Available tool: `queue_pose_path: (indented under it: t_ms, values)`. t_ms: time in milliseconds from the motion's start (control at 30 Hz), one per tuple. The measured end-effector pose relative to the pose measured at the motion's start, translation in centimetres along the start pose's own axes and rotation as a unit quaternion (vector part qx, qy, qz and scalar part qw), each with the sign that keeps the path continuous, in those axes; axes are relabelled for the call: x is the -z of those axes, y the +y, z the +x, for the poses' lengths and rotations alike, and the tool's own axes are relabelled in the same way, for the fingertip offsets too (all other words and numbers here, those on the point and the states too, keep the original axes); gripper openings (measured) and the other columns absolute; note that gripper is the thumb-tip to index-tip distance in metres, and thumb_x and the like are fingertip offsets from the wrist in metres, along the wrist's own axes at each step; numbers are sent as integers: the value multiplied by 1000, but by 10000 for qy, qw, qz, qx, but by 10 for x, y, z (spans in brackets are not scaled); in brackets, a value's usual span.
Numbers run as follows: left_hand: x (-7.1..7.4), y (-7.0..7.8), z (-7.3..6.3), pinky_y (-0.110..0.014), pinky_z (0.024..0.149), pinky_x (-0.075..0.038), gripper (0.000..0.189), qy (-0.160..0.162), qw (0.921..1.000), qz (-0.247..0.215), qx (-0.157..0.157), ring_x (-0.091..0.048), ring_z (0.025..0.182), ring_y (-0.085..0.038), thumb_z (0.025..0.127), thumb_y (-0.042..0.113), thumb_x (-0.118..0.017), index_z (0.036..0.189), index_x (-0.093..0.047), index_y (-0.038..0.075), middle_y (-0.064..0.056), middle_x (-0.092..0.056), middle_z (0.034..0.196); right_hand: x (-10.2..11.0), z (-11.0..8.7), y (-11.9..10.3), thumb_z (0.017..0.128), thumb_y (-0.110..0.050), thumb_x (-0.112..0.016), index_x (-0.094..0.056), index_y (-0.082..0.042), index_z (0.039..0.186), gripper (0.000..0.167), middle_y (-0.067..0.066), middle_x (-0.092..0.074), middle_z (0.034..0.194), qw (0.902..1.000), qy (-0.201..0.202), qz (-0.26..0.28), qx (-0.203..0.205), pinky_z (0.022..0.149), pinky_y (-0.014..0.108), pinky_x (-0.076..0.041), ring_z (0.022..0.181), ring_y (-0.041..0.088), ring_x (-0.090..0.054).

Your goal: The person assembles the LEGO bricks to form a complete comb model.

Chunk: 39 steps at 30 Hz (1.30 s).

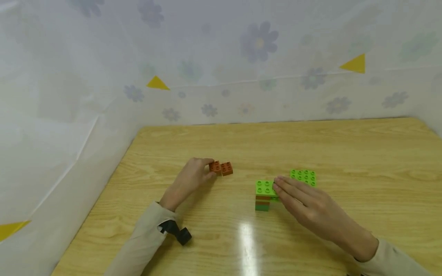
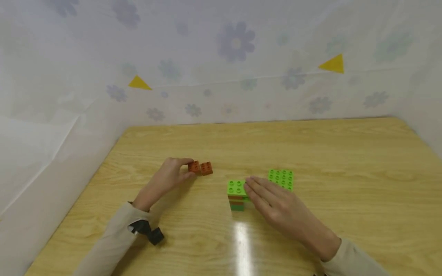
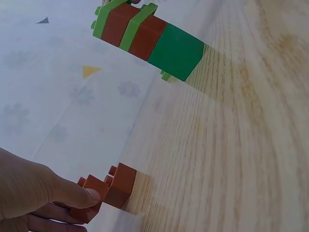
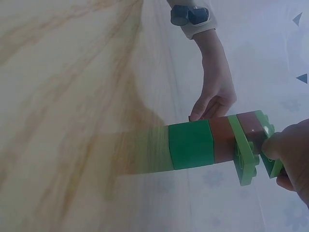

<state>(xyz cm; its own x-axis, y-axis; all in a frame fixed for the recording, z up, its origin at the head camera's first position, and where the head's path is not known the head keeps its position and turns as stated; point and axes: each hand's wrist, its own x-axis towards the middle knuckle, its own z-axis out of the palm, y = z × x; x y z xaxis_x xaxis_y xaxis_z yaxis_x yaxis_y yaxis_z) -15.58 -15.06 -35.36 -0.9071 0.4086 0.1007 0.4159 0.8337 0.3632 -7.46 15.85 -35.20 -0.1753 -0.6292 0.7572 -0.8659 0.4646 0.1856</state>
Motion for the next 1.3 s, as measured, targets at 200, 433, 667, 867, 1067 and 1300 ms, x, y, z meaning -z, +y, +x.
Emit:
queue_pose_path:
  t_ms: [200,433,667,867,1067,1300]
  values:
    - [3,4,-2,-31,73,-57,39,117,9998,-37,-167,-65,82,-17,85,9,-75,120,-64,-4,-19,-68,112,1,1,-1,107,-11,-34,-69,8,106,40,20,-68,112,10000,-48,11,-2,84,36,-56,98,33,-67]
    - [9,15,-7,-28,64,-55,49,290,9979,-293,-500,-38,42,-6,88,12,-72,131,-55,-4,-20,-69,108,1,1,0,106,-9,-34,-69,8,107,39,20,-68,112,10000,-37,0,39,80,38,-56,98,33,-67]
    - [12,24,-8,-36,78,-58,43,498,9939,-513,-843,-69,82,-23,87,10,-72,126,-57,-2,-15,-69,109,1,1,1,106,-10,-34,-69,7,107,39,20,-68,111,10000,-37,-6,34,78,38,-57,98,33,-67]
    - [10,27,-9,-33,76,-58,34,790,9861,-660,-1302,-68,91,-20,86,13,-74,117,-66,1,-9,-71,103,1,1,0,107,-10,-34,-69,7,107,39,19,-68,111,10000,-74,1,-2,76,39,-57,98,32,-67]
    - [9,29,-9,-32,83,-57,35,1190,9708,-889,-1884,-68,97,-22,84,10,-75,116,-67,-1,-14,-70,109,1,1,0,107,-11,-33,-69,7,108,41,19,-68,112,9999,-124,13,-56,74,39,-57,98,31,-67]
    - [9,36,-12,-26,87,-55,39,1512,9442,-1306,-2619,-67,103,-26,83,8,-76,119,-66,-4,-18,-67,115,0,1,1,107,-12,-32,-69,7,108,41,19,-68,112,9999,-140,16,-72,73,40,-57,98,31,-67]
